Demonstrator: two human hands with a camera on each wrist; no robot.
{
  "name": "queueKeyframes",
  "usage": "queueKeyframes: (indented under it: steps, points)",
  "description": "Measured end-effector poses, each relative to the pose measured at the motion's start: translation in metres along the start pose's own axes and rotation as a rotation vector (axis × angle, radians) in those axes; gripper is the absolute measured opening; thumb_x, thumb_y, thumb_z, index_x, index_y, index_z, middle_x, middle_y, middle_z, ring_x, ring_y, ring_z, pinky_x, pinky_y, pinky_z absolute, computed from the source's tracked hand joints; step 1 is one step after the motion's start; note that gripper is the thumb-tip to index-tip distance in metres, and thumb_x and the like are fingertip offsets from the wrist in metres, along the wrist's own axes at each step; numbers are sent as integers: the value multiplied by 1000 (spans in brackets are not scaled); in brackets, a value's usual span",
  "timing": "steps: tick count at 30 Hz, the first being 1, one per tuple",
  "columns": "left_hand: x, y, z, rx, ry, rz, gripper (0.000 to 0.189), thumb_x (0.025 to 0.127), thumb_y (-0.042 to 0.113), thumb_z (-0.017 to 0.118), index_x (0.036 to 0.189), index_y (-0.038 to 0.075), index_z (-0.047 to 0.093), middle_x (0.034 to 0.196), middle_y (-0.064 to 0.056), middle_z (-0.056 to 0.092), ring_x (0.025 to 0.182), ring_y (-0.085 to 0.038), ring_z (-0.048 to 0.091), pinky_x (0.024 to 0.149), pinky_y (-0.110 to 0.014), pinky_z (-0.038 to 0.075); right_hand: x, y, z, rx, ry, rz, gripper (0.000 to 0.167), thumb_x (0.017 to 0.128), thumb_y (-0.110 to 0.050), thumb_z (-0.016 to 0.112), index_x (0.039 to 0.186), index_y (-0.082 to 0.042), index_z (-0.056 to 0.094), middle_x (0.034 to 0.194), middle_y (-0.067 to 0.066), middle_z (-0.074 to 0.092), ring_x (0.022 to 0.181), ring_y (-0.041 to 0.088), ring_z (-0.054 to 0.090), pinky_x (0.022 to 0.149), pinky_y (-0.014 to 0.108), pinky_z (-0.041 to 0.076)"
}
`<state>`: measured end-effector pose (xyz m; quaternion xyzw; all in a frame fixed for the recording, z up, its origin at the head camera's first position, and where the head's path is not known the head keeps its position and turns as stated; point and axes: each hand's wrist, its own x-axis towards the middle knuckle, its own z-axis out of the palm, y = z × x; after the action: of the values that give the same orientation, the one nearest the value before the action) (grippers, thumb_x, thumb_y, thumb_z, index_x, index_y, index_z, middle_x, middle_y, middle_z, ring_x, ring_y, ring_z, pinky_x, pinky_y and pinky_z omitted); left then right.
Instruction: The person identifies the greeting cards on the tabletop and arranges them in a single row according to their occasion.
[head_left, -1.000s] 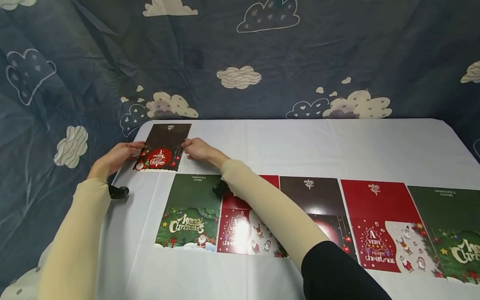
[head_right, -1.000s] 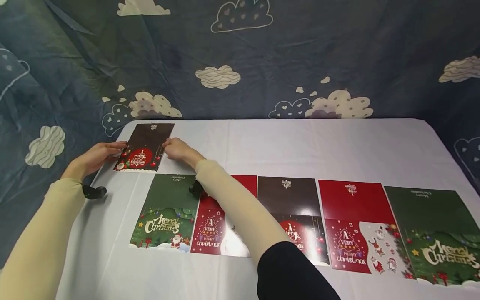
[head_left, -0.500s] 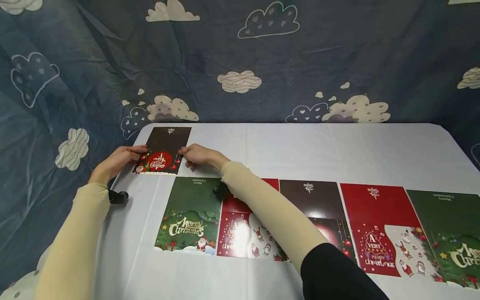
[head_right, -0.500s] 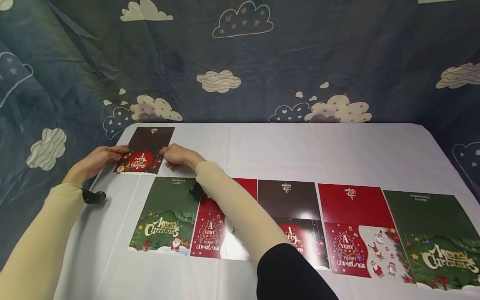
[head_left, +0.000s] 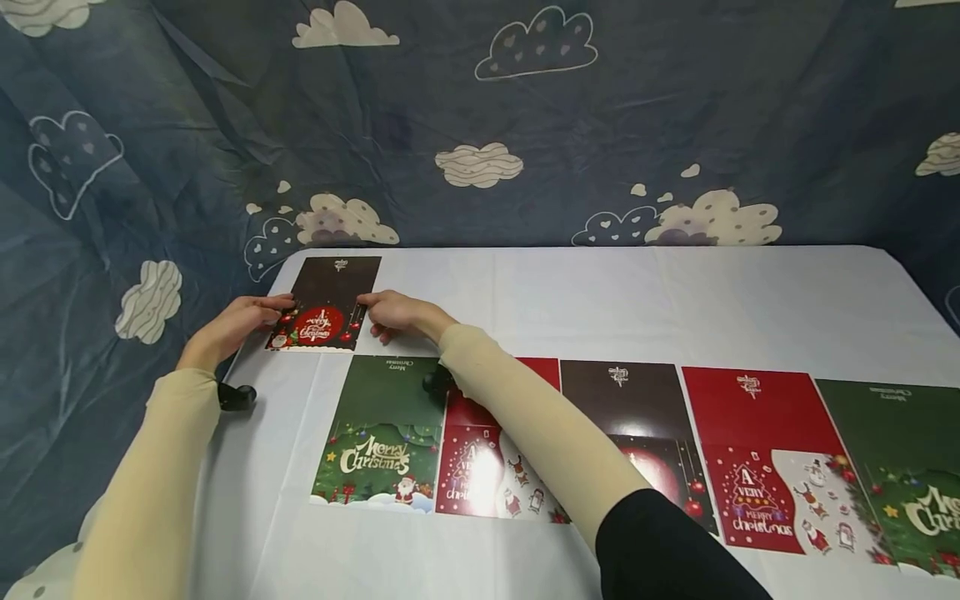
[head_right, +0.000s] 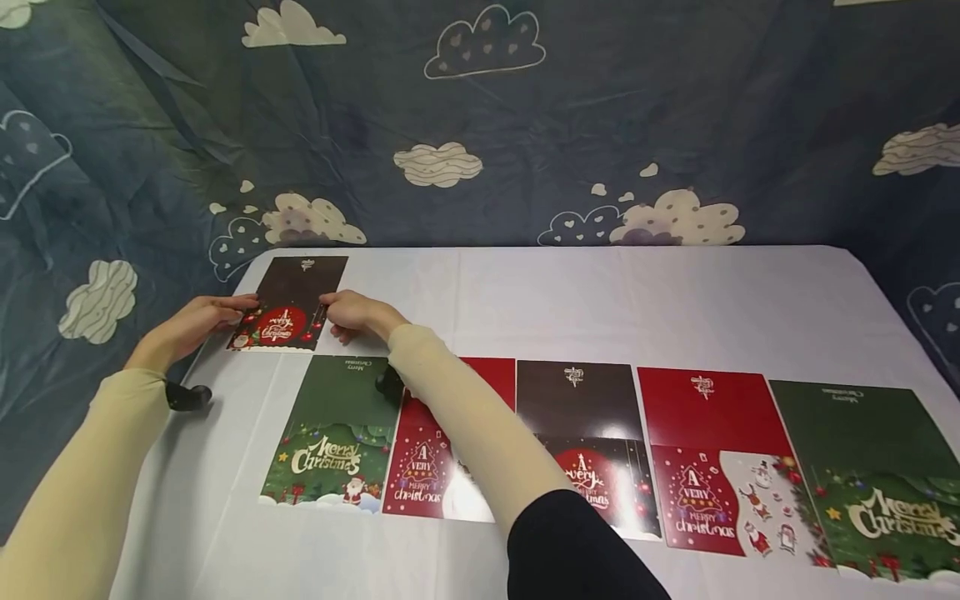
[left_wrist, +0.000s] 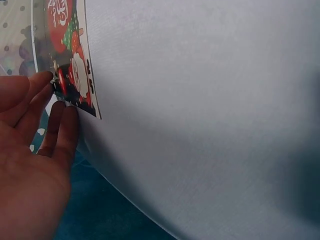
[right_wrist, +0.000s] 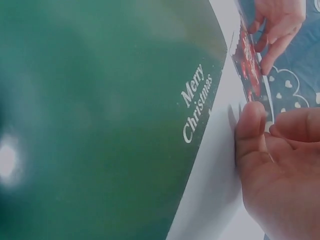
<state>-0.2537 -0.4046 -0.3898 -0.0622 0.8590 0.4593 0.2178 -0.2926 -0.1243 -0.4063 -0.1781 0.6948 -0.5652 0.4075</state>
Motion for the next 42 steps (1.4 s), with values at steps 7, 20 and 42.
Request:
queueKeyframes:
  steps: [7,20,42]
  points:
    - [0,-1,3,-33,8,17,51,100,4,35,150,-5,30,163,-17,6,144,-42,12,114,-59,18,-5,2,-1,20,44,-42,54,101,2,32,155,-7,28,115,18,50,62,17,48,56,26,47]
    - [-21,12,10,21,122,42,51,101,12,42,150,0,34,155,-27,24,132,-42,31,108,-58,31,-32,-8,-14,-63,-4,-124,50,104,-8,36,154,-8,32,153,16,34,99,27,56,80,42,51]
    - [-91,-6,65,-278,-107,190,51,101,15,58,140,-10,39,132,-19,56,107,-26,65,85,-39,56,-100,5,-48,-38,-79,-103,44,102,-21,48,144,-7,48,138,16,55,119,38,56,88,42,53]
